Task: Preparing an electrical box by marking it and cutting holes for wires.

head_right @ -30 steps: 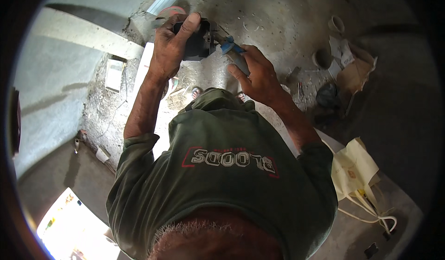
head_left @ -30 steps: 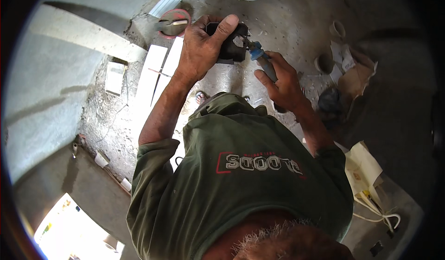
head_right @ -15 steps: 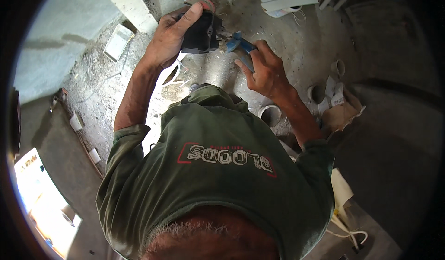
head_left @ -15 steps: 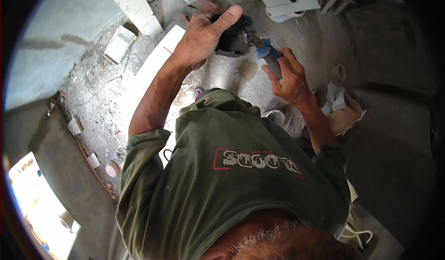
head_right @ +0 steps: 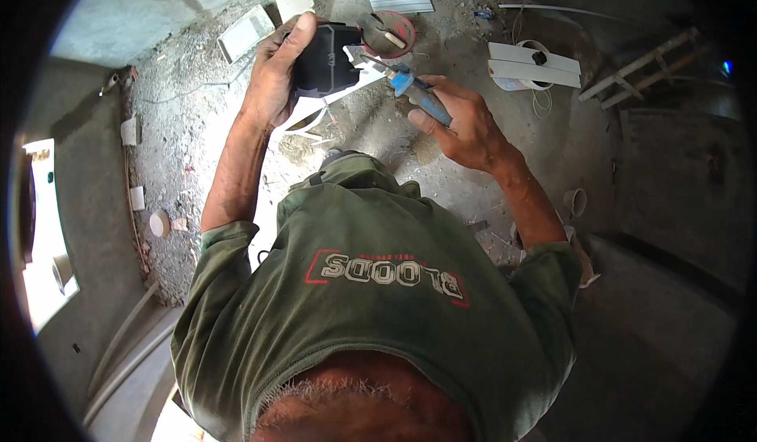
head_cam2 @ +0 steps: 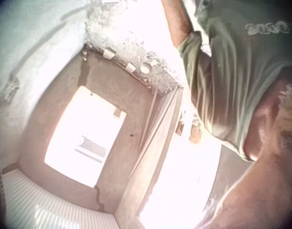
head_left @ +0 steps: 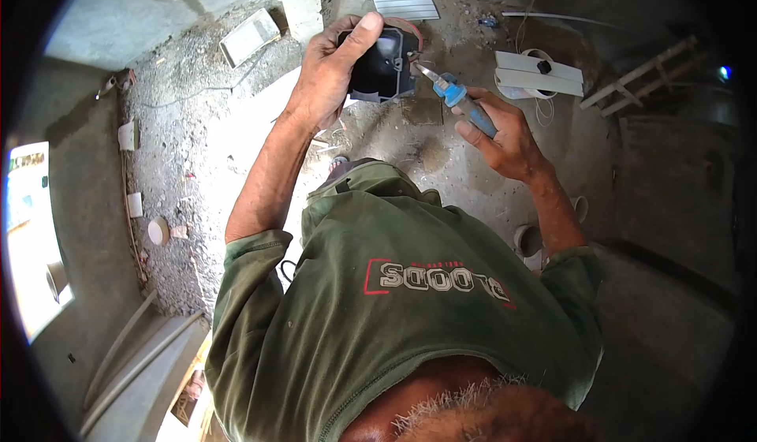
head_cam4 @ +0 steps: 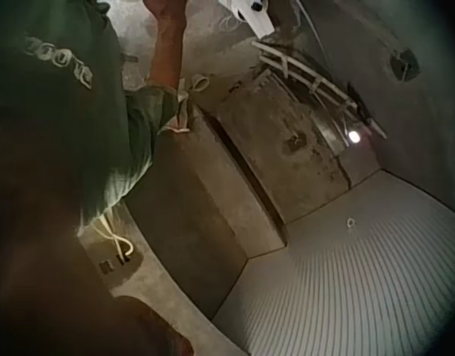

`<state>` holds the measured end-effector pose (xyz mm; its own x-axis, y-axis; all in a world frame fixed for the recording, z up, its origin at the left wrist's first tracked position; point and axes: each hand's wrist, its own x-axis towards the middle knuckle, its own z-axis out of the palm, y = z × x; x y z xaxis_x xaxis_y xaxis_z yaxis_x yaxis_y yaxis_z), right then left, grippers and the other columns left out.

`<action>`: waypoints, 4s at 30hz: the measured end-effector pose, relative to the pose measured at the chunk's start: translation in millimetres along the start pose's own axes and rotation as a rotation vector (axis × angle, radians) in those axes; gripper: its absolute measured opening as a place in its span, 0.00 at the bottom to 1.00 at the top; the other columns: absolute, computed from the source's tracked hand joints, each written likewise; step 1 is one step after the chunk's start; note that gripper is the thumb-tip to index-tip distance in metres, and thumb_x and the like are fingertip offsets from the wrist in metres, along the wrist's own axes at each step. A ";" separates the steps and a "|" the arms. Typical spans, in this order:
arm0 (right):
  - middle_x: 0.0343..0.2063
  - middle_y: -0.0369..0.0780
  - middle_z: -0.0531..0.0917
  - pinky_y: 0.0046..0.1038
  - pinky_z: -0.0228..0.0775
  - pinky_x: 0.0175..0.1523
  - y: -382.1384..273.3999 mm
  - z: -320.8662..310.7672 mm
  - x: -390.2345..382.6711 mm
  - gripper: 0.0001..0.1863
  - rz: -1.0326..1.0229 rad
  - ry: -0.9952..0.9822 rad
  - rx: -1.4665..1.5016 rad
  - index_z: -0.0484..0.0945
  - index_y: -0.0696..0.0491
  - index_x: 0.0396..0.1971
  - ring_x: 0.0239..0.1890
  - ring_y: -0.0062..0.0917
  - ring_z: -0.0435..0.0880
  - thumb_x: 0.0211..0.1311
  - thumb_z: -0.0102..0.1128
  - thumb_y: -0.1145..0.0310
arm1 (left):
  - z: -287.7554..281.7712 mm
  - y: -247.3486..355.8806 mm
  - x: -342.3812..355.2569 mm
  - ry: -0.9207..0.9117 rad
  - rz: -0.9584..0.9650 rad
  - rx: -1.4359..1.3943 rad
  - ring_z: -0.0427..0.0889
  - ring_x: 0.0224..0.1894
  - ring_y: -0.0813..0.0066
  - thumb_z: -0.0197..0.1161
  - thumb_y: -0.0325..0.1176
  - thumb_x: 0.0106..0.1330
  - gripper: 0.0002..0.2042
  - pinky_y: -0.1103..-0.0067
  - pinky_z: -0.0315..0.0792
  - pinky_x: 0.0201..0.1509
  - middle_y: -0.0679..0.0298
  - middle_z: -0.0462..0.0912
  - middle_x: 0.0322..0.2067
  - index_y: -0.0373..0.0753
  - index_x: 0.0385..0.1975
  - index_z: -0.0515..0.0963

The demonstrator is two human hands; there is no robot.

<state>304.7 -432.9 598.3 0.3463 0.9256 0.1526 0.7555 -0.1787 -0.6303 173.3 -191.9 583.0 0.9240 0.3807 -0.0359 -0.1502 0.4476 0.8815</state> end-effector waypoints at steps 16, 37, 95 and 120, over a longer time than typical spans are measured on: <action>0.39 0.50 0.79 0.39 0.70 0.47 22.7 -12.0 -19.0 0.19 -0.173 -0.119 0.047 0.75 0.63 0.43 0.41 0.44 0.79 0.65 0.61 0.60 | 64.1 -15.2 -40.8 0.222 0.260 0.575 0.81 0.22 0.79 0.64 0.63 0.59 0.33 0.82 0.75 0.25 0.60 0.81 0.20 0.30 0.39 0.80; 0.29 0.41 0.81 0.29 0.71 0.39 38.3 -11.0 -55.5 0.12 -0.027 -0.141 0.433 0.78 0.59 0.38 0.31 0.25 0.80 0.66 0.60 0.64 | 77.4 -15.4 -55.8 0.225 0.141 0.285 0.84 0.35 0.76 0.62 0.51 0.67 0.24 0.78 0.83 0.38 0.57 0.83 0.38 0.32 0.46 0.75; 0.31 0.47 0.72 0.23 0.62 0.23 6.4 37.2 -69.2 0.20 0.109 -0.618 1.640 0.68 0.54 0.25 0.24 0.25 0.72 0.68 0.55 0.54 | 65.5 18.8 -86.1 -0.041 0.576 0.670 0.82 0.45 0.71 0.59 0.71 0.56 0.40 0.75 0.74 0.52 0.59 0.83 0.42 0.32 0.46 0.80; 0.32 0.42 0.83 0.29 0.73 0.41 4.9 71.5 58.9 0.18 0.062 -0.396 0.316 0.78 0.61 0.40 0.34 0.24 0.81 0.64 0.62 0.59 | -135.5 21.1 -35.2 -0.006 0.308 0.635 0.83 0.34 0.60 0.62 0.53 0.65 0.23 0.67 0.75 0.45 0.56 0.86 0.35 0.36 0.43 0.81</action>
<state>289.0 -355.4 549.8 0.1014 0.9828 -0.1542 0.5143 -0.1844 -0.8376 90.0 -86.3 539.1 0.8747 0.4086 0.2607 -0.1730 -0.2392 0.9554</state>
